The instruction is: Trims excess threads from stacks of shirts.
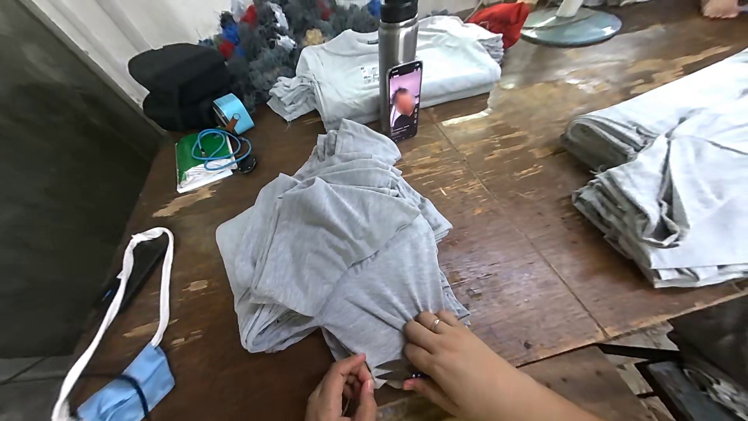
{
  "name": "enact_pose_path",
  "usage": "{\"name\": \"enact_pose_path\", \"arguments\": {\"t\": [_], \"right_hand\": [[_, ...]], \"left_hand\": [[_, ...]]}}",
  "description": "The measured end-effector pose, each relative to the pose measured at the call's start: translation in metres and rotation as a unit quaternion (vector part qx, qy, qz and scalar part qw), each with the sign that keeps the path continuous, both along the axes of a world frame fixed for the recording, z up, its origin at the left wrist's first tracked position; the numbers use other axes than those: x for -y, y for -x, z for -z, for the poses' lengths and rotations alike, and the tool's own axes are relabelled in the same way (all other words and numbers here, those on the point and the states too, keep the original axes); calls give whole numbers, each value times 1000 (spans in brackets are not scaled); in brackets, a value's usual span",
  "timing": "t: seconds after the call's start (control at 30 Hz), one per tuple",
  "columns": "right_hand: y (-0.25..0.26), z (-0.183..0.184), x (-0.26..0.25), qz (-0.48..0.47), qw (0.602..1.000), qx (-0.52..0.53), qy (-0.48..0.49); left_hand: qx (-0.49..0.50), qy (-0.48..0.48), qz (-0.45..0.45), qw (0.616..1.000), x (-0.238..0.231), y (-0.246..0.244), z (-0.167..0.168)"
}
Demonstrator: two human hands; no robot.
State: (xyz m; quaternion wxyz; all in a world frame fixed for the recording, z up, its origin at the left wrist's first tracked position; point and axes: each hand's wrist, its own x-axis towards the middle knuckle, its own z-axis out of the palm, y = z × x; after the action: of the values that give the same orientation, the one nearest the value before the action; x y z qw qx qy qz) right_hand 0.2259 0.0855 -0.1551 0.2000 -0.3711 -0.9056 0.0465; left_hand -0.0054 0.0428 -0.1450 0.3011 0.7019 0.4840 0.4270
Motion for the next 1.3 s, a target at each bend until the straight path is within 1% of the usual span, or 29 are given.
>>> {"name": "enact_pose_path", "arguments": {"t": [0.1, 0.23, 0.33, 0.4, 0.47, 0.6, 0.67, 0.8, 0.93, 1.07, 1.17, 1.23, 1.3], "right_hand": [[2, 0, 0, 4, 1000, 10, -9], [3, -1, 0, 0, 1000, 18, -15], [-3, -4, -2, -27, 999, 9, 27], [-9, -6, -5, -50, 997, -8, 66], [-14, -7, -9, -75, 992, -30, 97], [-19, -7, -15, -101, 985, -62, 125], [-19, -7, -15, -102, 984, -64, 129], [-19, -7, -15, -100, 984, -63, 132], [-18, -6, -14, -93, 986, -67, 123], [-13, -4, -11, -72, 993, -44, 87], [-6, -5, -7, -42, 998, -15, 54], [-4, -6, -5, -32, 999, 1, 43], [-2, -6, -4, -29, 999, 9, 34]], "left_hand": [[-22, -25, -11, 999, 3, 0, -3], [-64, -106, -47, 991, 1, 0, 0], [-66, -90, -26, 993, 2, 1, -2], [-87, -73, -13, 993, 3, 1, -2], [-112, -90, -37, 989, 3, 0, 2], [-160, -149, -76, 973, 3, -3, 9], [-163, -146, -91, 971, 3, -7, 10], [-155, -109, -112, 975, 0, -15, 8], [-146, -98, -91, 980, -1, -14, 9], [-53, -38, -44, 997, 3, -5, 2], [1, 0, -27, 1000, 7, -3, -2], [22, 7, -22, 999, 9, -4, -3], [12, -11, -28, 999, 9, -5, -4]]}}
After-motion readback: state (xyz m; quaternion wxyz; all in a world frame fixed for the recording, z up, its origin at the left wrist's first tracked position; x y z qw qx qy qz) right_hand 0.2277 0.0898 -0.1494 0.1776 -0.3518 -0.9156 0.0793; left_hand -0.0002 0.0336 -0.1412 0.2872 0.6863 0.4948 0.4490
